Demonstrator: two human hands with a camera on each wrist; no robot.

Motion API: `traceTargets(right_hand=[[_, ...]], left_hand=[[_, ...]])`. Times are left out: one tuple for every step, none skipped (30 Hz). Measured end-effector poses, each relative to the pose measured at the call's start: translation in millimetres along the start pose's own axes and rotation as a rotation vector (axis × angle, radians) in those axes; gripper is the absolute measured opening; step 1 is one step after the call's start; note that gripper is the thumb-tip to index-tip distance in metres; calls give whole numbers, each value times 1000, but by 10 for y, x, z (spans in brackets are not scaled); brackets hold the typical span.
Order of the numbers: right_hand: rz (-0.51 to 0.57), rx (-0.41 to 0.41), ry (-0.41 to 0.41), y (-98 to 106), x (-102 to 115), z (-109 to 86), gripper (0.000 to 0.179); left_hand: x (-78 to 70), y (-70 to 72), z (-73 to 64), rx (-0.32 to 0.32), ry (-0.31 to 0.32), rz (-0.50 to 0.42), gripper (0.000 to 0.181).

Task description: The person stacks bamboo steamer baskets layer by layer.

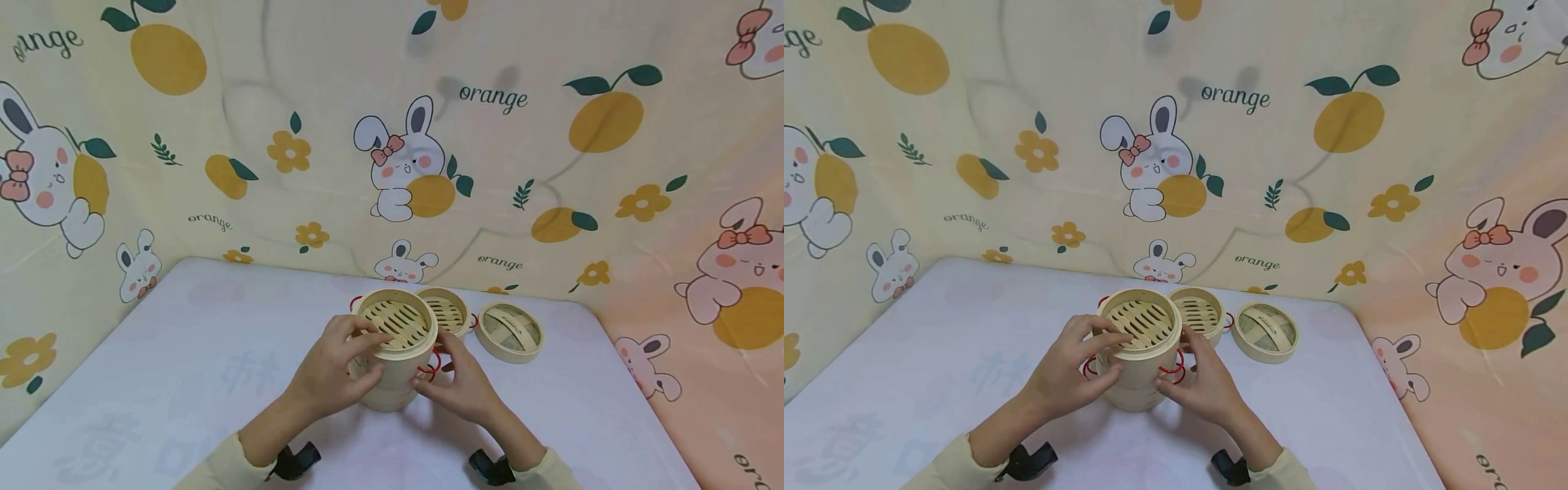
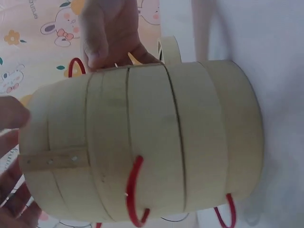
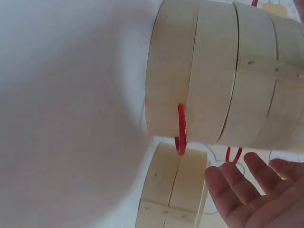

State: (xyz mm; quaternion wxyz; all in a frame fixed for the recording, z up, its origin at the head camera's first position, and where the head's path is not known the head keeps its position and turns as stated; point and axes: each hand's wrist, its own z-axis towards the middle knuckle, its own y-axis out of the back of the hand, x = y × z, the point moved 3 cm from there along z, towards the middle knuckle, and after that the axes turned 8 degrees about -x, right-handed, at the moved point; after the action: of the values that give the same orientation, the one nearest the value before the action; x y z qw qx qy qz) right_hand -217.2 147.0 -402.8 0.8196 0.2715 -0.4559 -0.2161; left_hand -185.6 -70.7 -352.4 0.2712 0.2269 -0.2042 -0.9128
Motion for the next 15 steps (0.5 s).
traceTargets(right_hand=[[2,-5,10,15,-10,-3,78],[4,-9,25,34,-19,-3,75],[4,-14,44,58,-28,-4,73],[1,-19,63,82,-36,-2,70],[-6,-26,82,105,-48,3,67],[-18,-35,98,130,-58,10,64],[-41,-42,111,154,-68,17,62],[-75,-50,128,177,-78,26,60],[-117,-58,142,196,-91,36,59],[-157,-65,148,212,-105,48,58],[-200,-70,155,221,-121,62,56],[-245,-73,161,228,-135,76,56],[-285,-72,169,231,-150,94,55],[-316,-70,174,230,-164,113,54],[-337,-69,178,227,-179,133,53]], left_hand=[[17,4,-9,-6,32,-8,41],[35,6,-17,-11,67,-16,48],[55,5,-25,-12,104,-21,55],[74,2,-30,-13,141,-27,63],[96,-4,-38,-10,179,-34,71],[117,-13,-44,-2,217,-39,78],[138,-24,-51,11,257,-46,83],[160,-38,-59,26,297,-61,88],[181,-53,-68,38,336,-81,91],[201,-70,-79,52,374,-101,94],[219,-85,-93,66,414,-123,96],[233,-101,-105,79,448,-149,98],[246,-118,-119,89,483,-177,100],[257,-134,-131,98,512,-204,101],[266,-150,-143,103,537,-226,103]])
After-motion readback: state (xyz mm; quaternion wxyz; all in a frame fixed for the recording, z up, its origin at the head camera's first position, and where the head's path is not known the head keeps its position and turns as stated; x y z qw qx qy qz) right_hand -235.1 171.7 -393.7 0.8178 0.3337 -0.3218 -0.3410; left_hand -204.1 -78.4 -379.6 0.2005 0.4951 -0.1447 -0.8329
